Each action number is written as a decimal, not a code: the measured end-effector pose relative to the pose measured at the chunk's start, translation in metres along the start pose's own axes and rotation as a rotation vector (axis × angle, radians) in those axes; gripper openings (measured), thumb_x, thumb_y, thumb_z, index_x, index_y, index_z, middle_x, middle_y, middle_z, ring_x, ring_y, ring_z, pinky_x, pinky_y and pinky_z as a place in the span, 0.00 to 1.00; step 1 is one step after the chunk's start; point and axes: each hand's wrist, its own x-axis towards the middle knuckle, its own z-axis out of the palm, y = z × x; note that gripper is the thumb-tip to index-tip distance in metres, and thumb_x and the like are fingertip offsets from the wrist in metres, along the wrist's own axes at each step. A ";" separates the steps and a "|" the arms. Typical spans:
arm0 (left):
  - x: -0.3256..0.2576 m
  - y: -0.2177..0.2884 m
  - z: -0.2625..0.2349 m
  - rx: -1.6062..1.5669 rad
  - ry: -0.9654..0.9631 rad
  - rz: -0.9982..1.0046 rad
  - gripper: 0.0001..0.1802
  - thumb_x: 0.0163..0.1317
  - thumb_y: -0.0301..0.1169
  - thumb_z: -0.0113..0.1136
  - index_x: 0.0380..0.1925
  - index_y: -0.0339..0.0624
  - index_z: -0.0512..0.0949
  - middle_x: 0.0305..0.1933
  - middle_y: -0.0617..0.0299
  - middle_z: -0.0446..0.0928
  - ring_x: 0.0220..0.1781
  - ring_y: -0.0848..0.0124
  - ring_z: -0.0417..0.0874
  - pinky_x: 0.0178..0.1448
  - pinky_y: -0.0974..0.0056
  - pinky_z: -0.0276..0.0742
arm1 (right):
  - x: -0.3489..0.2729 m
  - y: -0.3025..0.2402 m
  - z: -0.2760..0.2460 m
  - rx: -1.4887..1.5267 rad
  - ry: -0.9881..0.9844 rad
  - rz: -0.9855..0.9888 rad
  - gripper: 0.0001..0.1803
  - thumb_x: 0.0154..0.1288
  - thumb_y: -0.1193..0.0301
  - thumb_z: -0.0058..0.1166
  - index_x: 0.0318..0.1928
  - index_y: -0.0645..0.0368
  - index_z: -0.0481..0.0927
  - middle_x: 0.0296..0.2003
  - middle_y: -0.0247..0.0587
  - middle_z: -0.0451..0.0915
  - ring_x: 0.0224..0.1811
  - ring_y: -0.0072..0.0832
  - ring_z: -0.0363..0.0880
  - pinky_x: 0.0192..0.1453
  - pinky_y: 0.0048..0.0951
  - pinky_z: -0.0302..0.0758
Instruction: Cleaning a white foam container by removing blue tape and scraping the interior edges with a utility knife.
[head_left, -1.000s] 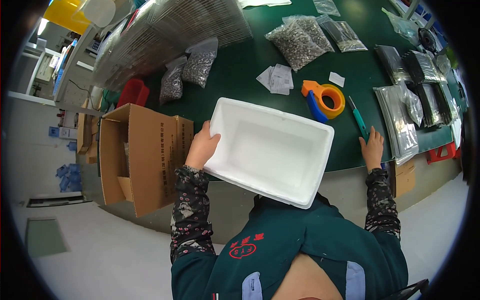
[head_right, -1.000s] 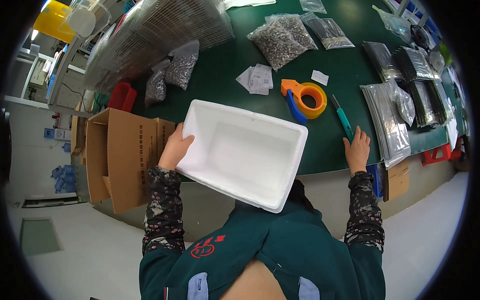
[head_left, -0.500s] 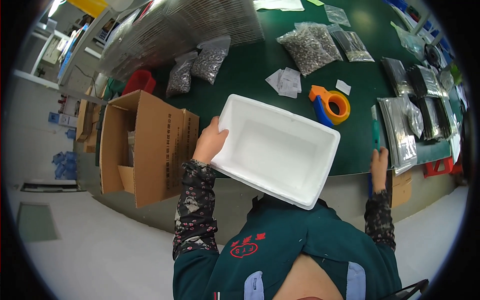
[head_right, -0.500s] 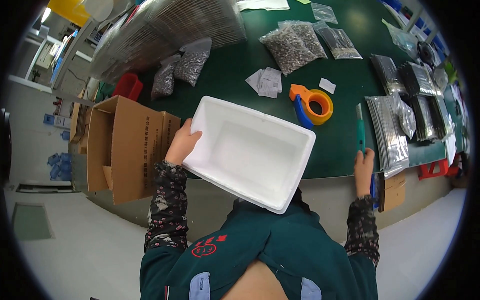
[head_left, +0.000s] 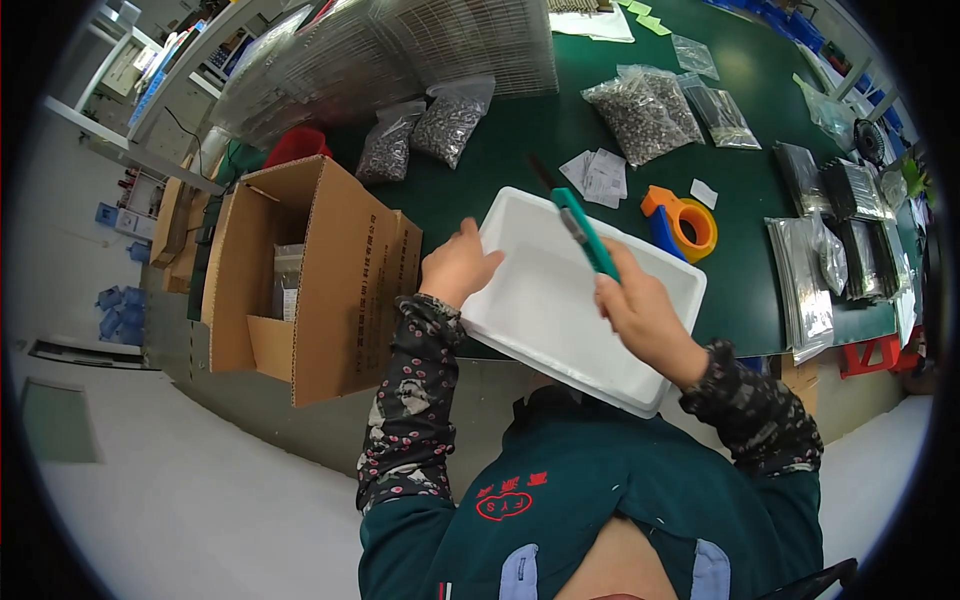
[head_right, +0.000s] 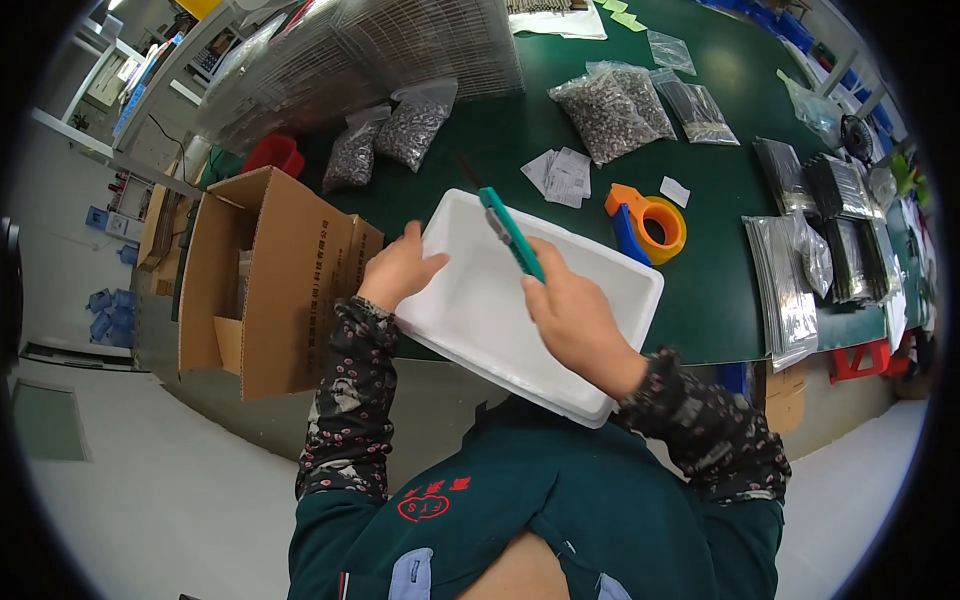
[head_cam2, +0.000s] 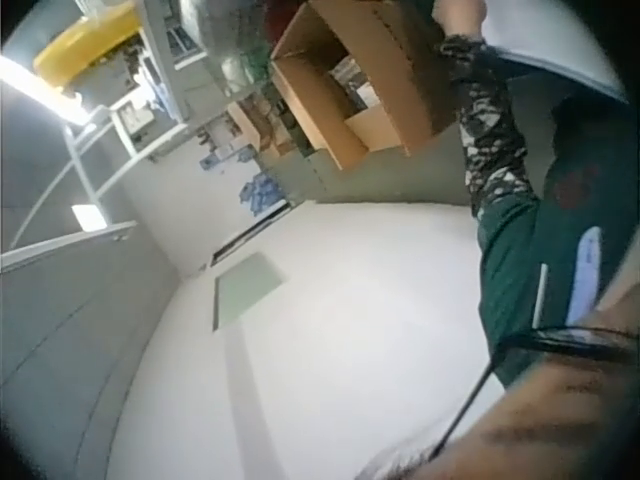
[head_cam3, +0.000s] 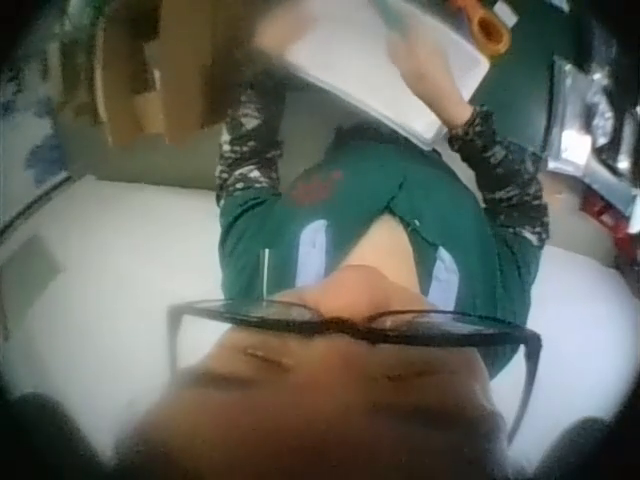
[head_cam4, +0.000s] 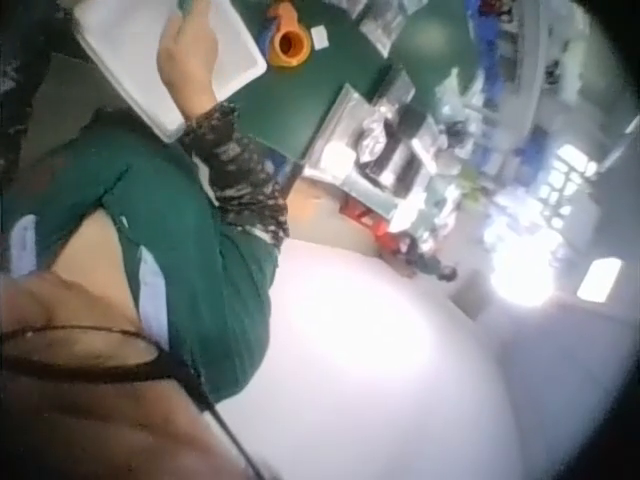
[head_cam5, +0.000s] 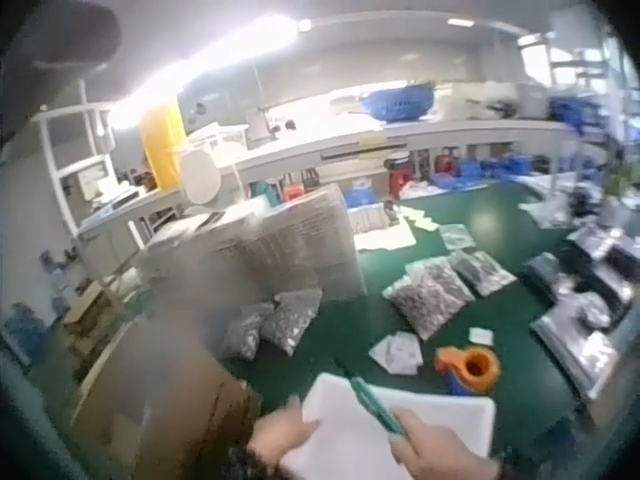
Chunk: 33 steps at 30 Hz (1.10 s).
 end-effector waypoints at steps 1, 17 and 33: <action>0.003 0.005 0.007 -0.066 0.180 0.076 0.25 0.57 0.43 0.49 0.47 0.35 0.63 0.39 0.43 0.76 0.44 0.49 0.77 0.47 0.51 0.71 | 0.006 0.001 0.009 -0.117 0.020 0.041 0.21 0.62 0.70 0.42 0.56 0.58 0.60 0.25 0.52 0.75 0.24 0.48 0.74 0.29 0.44 0.70; 0.012 0.009 0.018 -0.142 0.333 0.130 0.13 0.62 0.37 0.44 0.35 0.37 0.65 0.28 0.46 0.77 0.32 0.49 0.79 0.36 0.50 0.75 | 0.029 0.031 0.069 -0.625 0.108 -0.116 0.43 0.51 0.79 0.44 0.68 0.49 0.42 0.20 0.44 0.75 0.18 0.41 0.74 0.23 0.41 0.71; 0.012 0.010 0.016 -0.175 0.314 0.155 0.12 0.62 0.36 0.44 0.35 0.36 0.64 0.30 0.45 0.77 0.33 0.48 0.79 0.36 0.49 0.74 | 0.025 0.036 0.075 -0.709 0.185 -0.171 0.43 0.48 0.81 0.46 0.67 0.51 0.47 0.17 0.43 0.73 0.16 0.38 0.74 0.21 0.37 0.72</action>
